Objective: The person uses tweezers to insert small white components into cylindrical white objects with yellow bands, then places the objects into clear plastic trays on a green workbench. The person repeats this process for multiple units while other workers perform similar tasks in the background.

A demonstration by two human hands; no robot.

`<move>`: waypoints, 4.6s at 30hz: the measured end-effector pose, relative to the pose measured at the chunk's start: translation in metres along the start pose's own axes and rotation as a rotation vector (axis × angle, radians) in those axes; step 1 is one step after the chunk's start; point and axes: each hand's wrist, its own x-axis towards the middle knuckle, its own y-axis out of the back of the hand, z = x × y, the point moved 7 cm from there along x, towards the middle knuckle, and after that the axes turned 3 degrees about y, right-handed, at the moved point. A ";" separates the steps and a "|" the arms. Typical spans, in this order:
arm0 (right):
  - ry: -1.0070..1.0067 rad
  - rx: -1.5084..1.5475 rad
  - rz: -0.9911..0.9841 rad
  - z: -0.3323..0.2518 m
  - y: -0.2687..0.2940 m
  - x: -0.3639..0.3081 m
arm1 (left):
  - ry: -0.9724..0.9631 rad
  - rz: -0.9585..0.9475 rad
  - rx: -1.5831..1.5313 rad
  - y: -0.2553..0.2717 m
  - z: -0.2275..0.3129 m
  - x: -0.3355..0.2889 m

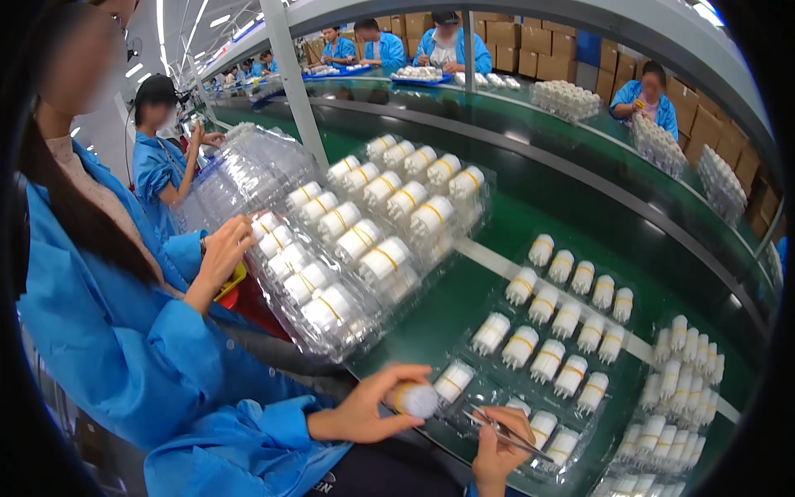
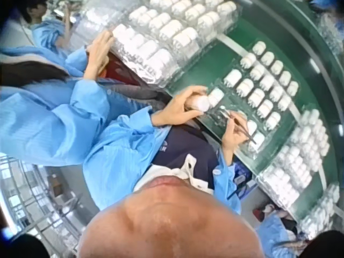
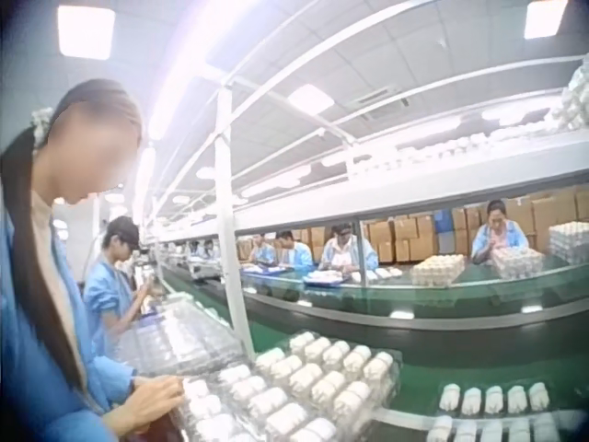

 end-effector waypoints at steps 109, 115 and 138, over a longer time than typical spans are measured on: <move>-0.661 -0.080 0.560 0.256 -0.076 0.325 | 0.471 0.644 -0.987 0.337 -0.230 0.304; -0.693 -0.019 0.473 0.256 -0.088 0.316 | 0.114 0.919 -1.208 0.364 -0.260 0.321; -0.468 -0.178 0.703 0.253 -0.054 0.339 | 0.285 0.625 -1.024 0.190 -0.220 0.393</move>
